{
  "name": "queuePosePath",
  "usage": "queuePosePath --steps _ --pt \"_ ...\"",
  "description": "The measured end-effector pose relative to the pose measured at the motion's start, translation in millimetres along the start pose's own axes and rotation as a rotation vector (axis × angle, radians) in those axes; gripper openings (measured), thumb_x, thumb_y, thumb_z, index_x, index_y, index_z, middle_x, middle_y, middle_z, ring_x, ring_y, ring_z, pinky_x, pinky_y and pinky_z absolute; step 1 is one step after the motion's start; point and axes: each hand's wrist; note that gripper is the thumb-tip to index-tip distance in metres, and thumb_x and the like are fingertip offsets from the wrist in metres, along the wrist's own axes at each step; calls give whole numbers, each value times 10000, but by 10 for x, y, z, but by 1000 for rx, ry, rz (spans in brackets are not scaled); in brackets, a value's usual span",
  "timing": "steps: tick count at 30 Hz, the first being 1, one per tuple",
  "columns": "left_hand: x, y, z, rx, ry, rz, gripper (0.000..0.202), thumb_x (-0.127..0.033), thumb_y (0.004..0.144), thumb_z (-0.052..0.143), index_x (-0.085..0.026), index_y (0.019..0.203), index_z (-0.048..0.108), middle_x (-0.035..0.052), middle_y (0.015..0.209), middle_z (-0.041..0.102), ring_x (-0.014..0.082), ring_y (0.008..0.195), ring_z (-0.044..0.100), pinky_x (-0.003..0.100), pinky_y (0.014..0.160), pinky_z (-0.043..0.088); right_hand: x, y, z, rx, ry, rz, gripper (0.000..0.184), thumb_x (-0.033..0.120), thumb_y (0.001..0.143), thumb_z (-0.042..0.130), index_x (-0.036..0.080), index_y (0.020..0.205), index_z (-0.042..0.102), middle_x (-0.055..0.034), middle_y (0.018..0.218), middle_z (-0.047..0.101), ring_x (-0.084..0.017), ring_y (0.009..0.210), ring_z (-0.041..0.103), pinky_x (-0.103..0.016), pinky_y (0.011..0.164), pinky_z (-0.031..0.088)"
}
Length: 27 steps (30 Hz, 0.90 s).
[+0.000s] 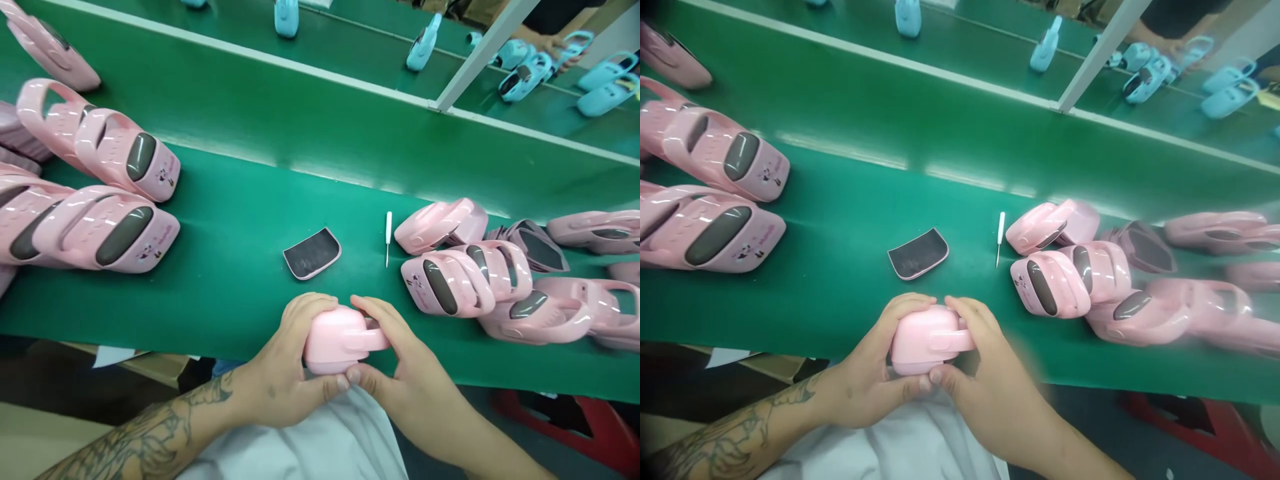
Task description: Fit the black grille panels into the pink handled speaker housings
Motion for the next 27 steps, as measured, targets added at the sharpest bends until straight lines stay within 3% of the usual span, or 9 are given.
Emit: queuePosePath --steps 6,10,17,23,27 --pt "14 39 -3 6 -111 60 781 -377 937 753 -259 1592 344 166 1510 450 356 1405 496 545 1178 452 211 139 -140 161 -62 26 637 332 890 826 461 1458 570 0 1531 602 -305 1406 599 -579 1165 549" --pt "77 41 19 -39 -181 119 762 -346 927 763 -241 1574 377 159 1459 479 332 1355 526 507 1144 474 310 188 -149 206 -114 18 583 312 904 816 446 1422 585 -1 1434 660 -295 1321 648 -568 1101 592" --pt "163 54 72 -95 -193 234 759 -385 936 761 -230 1571 375 167 1424 497 327 1331 529 525 1133 482 237 147 -80 152 -145 -23 638 288 908 805 406 1472 532 -31 1522 604 -309 1415 576 -583 1164 544" --pt "235 41 95 -140 -175 286 808 -382 922 773 -205 1595 363 184 1432 491 344 1343 517 550 1128 496 169 59 36 65 -258 -195 689 177 964 658 332 1584 400 -90 1538 579 -287 1406 574 -525 1174 543" --pt "268 53 94 -133 -219 240 805 -485 918 793 -230 1586 424 175 1423 546 343 1317 552 537 1112 509 129 27 27 59 -312 -273 699 269 1006 649 306 1630 335 -116 1580 543 -302 1442 550 -509 1182 539"
Point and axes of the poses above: each hand's wrist, its own y-axis towards the middle knuckle, its own z-axis out of the palm, x = y × z
